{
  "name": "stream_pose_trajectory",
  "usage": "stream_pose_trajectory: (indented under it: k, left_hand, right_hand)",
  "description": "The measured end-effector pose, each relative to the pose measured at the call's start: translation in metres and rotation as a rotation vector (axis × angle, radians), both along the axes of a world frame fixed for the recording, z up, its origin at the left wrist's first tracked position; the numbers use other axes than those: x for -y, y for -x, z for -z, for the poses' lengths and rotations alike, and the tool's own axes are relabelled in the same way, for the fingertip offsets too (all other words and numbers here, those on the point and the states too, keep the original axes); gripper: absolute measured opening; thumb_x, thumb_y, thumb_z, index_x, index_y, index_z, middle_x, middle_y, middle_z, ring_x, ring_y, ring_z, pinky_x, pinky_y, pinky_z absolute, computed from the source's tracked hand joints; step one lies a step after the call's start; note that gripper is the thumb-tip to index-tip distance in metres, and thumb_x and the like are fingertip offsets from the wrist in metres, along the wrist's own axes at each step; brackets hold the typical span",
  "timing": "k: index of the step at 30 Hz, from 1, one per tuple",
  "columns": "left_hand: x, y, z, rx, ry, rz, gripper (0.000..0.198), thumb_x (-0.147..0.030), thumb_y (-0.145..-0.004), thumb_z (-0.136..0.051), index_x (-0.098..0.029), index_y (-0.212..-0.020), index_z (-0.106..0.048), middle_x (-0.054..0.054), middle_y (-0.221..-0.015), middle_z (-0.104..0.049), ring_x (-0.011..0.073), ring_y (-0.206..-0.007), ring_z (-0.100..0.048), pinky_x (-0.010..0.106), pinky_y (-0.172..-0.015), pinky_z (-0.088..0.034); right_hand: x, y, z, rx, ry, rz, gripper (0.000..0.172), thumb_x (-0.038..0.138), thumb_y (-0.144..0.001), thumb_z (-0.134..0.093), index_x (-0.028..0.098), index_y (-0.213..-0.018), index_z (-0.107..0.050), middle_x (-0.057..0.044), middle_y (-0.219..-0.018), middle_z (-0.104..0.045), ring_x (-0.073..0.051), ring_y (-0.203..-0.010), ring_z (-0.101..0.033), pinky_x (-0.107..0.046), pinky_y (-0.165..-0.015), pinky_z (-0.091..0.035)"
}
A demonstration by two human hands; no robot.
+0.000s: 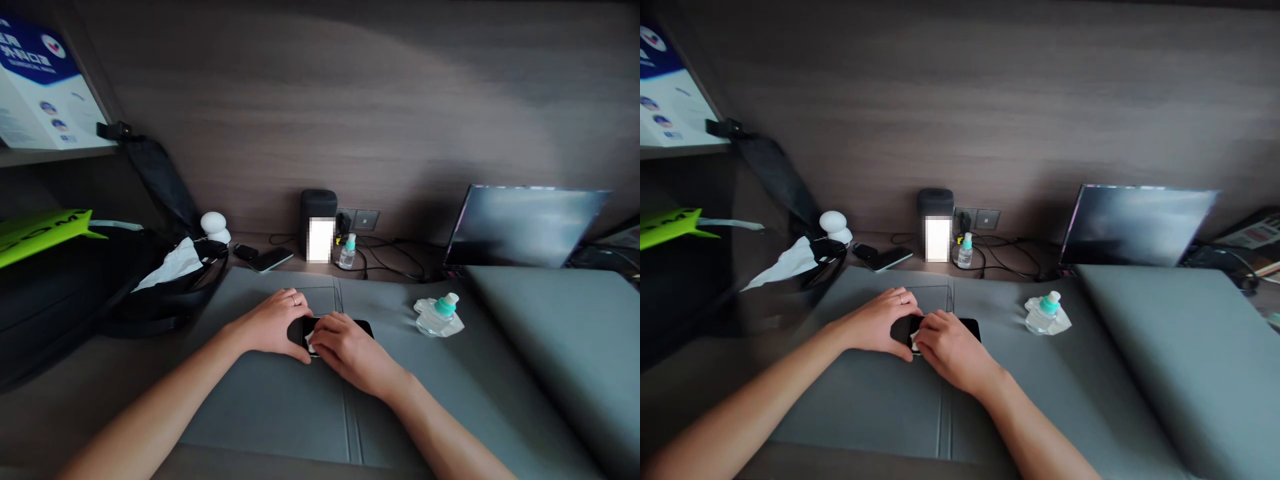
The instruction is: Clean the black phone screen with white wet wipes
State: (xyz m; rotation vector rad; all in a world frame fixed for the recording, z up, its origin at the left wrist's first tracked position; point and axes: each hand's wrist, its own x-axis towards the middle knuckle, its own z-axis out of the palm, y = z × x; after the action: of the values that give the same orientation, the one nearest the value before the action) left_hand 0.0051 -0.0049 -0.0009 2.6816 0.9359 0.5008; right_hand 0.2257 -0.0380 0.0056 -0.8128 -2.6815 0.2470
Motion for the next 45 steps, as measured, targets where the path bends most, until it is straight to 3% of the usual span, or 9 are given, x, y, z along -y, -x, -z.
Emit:
stream_pose_trajectory:
  k: [4, 9, 15, 20, 26, 33, 39, 42, 45]
  left_hand:
    - [0.0, 0.0, 0.001, -0.013, -0.011, -0.004, 0.068, -0.063, -0.058, -0.083, -0.022, -0.108, -0.063, 0.006, -0.107, -0.06, 0.027, -0.101, -0.055, 0.039, -0.09, -0.043]
    - [0.001, -0.001, 0.001, -0.011, -0.008, -0.007, 0.064, -0.061, -0.059, -0.084, -0.021, -0.104, -0.063, 0.005, -0.104, -0.06, 0.0255, -0.098, -0.055, 0.038, -0.089, -0.044]
    - [0.002, -0.001, 0.001, -0.018, -0.01, -0.004, 0.067, -0.062, -0.058, -0.084, -0.021, -0.107, -0.063, 0.006, -0.106, -0.06, 0.0269, -0.102, -0.054, 0.039, -0.091, -0.043]
    - [0.001, -0.001, 0.002, -0.016, -0.009, -0.008, 0.066, -0.063, -0.058, -0.082, -0.02, -0.106, -0.063, 0.005, -0.104, -0.06, 0.026, -0.098, -0.055, 0.039, -0.088, -0.044]
    - [0.001, -0.001, 0.001, -0.009, 0.0, -0.005, 0.07, -0.064, -0.057, -0.082, -0.022, -0.109, -0.063, 0.006, -0.106, -0.06, 0.0273, -0.1, -0.055, 0.04, -0.09, -0.043]
    - [0.001, -0.002, 0.002, 0.011, -0.01, 0.006, 0.067, -0.063, -0.06, -0.081, -0.021, -0.108, -0.063, 0.006, -0.104, -0.06, 0.0263, -0.098, -0.055, 0.039, -0.089, -0.043]
    - [0.001, -0.002, 0.001, 0.004, -0.014, -0.001, 0.068, -0.064, -0.058, -0.082, -0.021, -0.107, -0.063, 0.006, -0.104, -0.06, 0.0267, -0.1, -0.055, 0.04, -0.09, -0.044]
    - [0.001, -0.003, 0.002, -0.001, -0.007, -0.003, 0.063, -0.063, -0.059, -0.082, -0.02, -0.101, -0.063, 0.006, -0.103, -0.06, 0.0262, -0.097, -0.055, 0.039, -0.089, -0.044]
    - [0.001, -0.003, 0.002, 0.003, -0.005, -0.002, 0.065, -0.062, -0.06, -0.082, -0.02, -0.105, -0.063, 0.006, -0.103, -0.061, 0.0261, -0.097, -0.055, 0.039, -0.089, -0.044]
  right_hand:
    - [-0.003, 0.002, 0.001, -0.007, -0.047, 0.111, 0.021, 0.021, -0.1, -0.046, 0.017, -0.094, -0.066, -0.009, -0.095, -0.061, -0.02, -0.088, -0.056, -0.035, -0.08, -0.046]
    - [-0.001, 0.002, 0.0, 0.004, 0.003, -0.025, 0.017, 0.022, -0.099, -0.049, 0.018, -0.097, -0.066, -0.008, -0.1, -0.062, -0.019, -0.091, -0.056, -0.034, -0.083, -0.044]
    - [-0.001, 0.002, 0.0, 0.002, -0.033, 0.101, 0.02, 0.022, -0.1, -0.048, 0.017, -0.093, -0.066, -0.008, -0.096, -0.062, -0.019, -0.089, -0.055, -0.033, -0.081, -0.043]
    - [0.003, 0.002, -0.002, 0.014, -0.006, -0.012, 0.016, 0.023, -0.099, -0.051, 0.019, -0.096, -0.066, -0.006, -0.097, -0.062, -0.019, -0.09, -0.055, -0.033, -0.082, -0.042]
    - [-0.004, -0.006, 0.0, -0.003, -0.037, 0.159, 0.019, 0.024, -0.099, -0.049, 0.018, -0.092, -0.065, -0.007, -0.093, -0.061, -0.019, -0.087, -0.055, -0.034, -0.079, -0.042]
    - [0.004, -0.001, -0.003, 0.02, 0.004, 0.034, 0.016, 0.024, -0.099, -0.049, 0.02, -0.095, -0.065, -0.006, -0.097, -0.062, -0.019, -0.092, -0.055, -0.034, -0.082, -0.041]
    - [-0.002, -0.002, -0.002, 0.034, -0.037, 0.151, 0.02, 0.022, -0.099, -0.048, 0.018, -0.089, -0.065, -0.007, -0.093, -0.061, -0.018, -0.086, -0.055, -0.033, -0.078, -0.041]
    - [0.0, 0.008, 0.0, 0.034, -0.042, 0.078, 0.016, 0.023, -0.098, -0.051, 0.018, -0.092, -0.065, -0.007, -0.097, -0.061, -0.019, -0.089, -0.055, -0.033, -0.08, -0.041]
    - [0.002, -0.001, -0.002, 0.021, -0.007, 0.015, 0.014, 0.022, -0.098, -0.052, 0.02, -0.096, -0.065, -0.006, -0.098, -0.062, -0.019, -0.093, -0.055, -0.033, -0.083, -0.041]
